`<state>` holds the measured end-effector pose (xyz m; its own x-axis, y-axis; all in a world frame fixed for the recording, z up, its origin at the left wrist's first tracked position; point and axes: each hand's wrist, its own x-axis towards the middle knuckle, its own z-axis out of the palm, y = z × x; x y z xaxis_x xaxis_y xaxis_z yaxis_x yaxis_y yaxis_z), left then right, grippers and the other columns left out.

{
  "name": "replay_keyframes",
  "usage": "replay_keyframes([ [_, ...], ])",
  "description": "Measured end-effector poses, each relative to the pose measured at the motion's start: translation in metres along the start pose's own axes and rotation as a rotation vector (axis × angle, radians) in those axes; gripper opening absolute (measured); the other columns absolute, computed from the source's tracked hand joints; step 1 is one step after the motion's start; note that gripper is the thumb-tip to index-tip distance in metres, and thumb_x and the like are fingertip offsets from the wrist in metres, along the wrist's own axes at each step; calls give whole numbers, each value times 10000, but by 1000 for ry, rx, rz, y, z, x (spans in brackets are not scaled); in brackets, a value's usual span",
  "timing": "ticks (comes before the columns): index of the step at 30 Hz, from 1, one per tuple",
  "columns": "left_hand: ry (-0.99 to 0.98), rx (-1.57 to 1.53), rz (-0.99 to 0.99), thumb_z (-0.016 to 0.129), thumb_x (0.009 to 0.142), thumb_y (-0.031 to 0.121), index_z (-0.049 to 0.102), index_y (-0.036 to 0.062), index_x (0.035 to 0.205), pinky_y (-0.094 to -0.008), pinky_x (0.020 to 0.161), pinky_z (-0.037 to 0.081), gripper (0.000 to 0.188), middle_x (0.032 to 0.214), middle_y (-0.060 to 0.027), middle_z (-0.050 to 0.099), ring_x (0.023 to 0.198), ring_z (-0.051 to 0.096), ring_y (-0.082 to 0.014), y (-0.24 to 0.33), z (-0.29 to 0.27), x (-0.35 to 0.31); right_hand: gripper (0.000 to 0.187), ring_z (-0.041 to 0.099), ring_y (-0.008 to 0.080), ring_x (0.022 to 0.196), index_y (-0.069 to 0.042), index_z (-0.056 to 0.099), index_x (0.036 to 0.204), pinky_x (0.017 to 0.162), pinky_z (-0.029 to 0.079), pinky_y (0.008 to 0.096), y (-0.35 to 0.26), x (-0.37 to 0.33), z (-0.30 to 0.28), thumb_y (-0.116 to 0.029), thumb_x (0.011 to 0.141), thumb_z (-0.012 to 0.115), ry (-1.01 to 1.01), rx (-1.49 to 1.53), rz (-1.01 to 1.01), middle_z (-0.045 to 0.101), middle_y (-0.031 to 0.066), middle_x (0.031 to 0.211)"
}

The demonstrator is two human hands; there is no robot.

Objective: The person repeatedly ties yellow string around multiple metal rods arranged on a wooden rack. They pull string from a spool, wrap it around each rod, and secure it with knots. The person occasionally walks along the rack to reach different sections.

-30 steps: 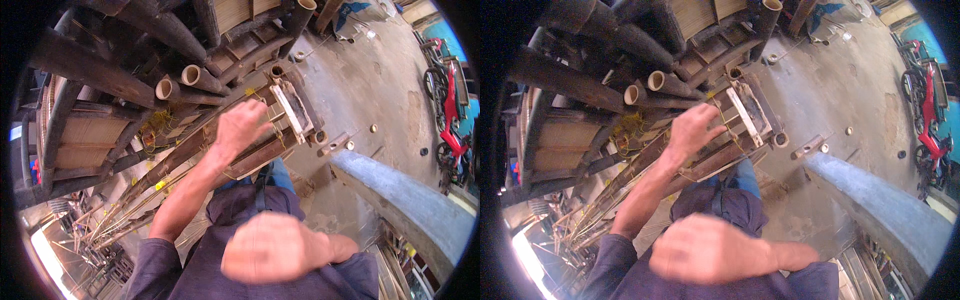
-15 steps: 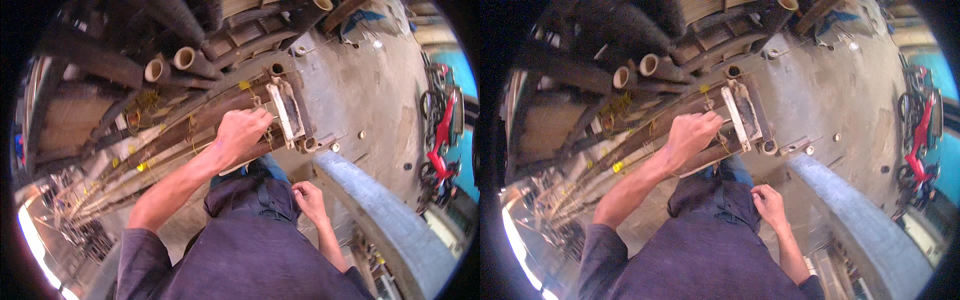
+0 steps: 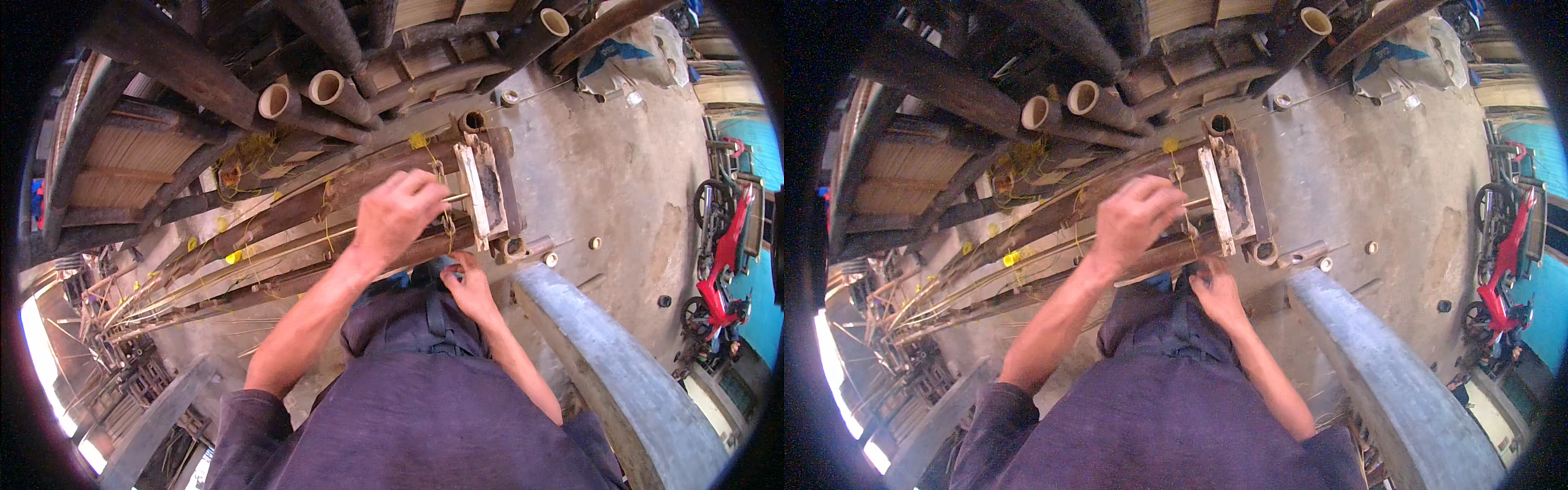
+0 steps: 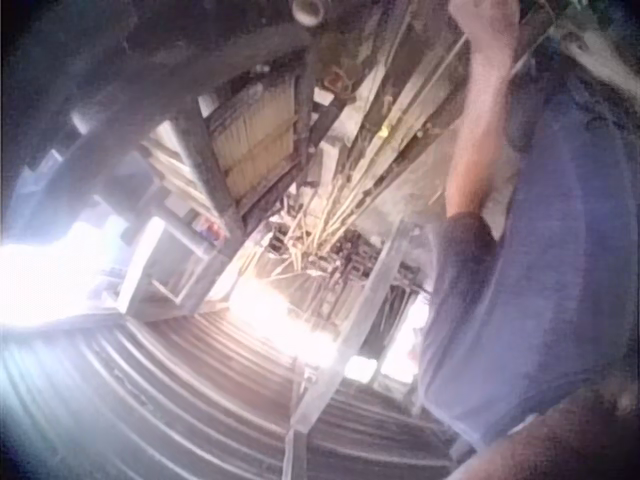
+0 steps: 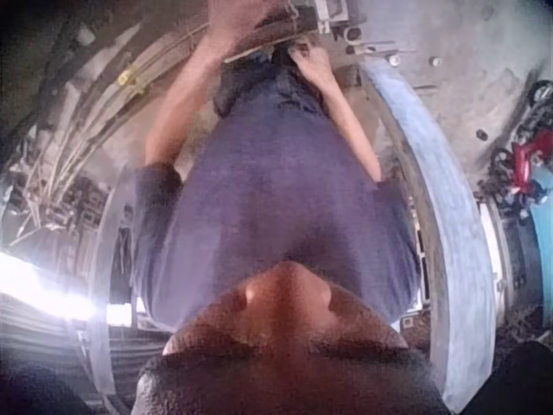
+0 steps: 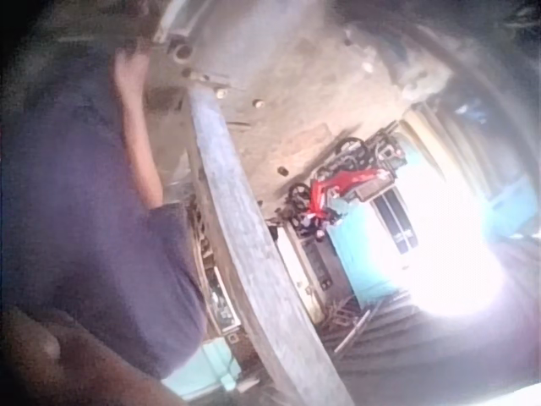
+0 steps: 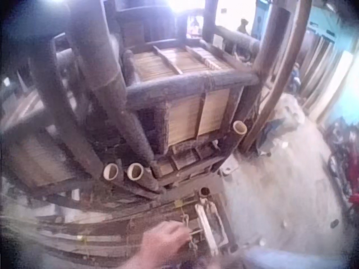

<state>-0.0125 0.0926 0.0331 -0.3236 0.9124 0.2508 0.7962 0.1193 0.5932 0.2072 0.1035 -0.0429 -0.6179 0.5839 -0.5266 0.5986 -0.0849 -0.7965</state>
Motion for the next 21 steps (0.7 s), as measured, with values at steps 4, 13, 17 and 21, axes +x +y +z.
replay_keyframes([
  [4,35,-12,-5,736,718,179,648,124,838,-332,624,512,159,830,-21,584,761,608,-215,-1,27,-5,416,613,244,980,8,518,1214,803,483,352,5,-24,-23,-120,828,605,-117,38,58,563,181,1160],
  [13,402,-277,-198,590,899,260,576,43,800,-366,585,474,239,756,-83,543,670,567,-276,-4,31,-7,319,579,287,1039,-21,584,1109,853,464,366,4,14,9,-207,852,611,-110,-111,7,610,175,1056],
  [17,436,-427,-423,477,969,324,610,43,921,-312,644,471,314,824,-144,633,731,611,-243,5,-6,-22,185,594,304,842,-28,651,916,762,475,368,-50,-34,-50,-203,877,607,-344,-191,-197,610,111,861],
  [21,-196,-26,-289,538,880,206,614,57,1072,-399,843,480,255,958,-160,654,916,622,-338,6,13,-34,93,574,289,723,-50,601,763,636,481,366,-221,-16,-121,-134,787,634,-222,-707,-815,538,94,691],
])
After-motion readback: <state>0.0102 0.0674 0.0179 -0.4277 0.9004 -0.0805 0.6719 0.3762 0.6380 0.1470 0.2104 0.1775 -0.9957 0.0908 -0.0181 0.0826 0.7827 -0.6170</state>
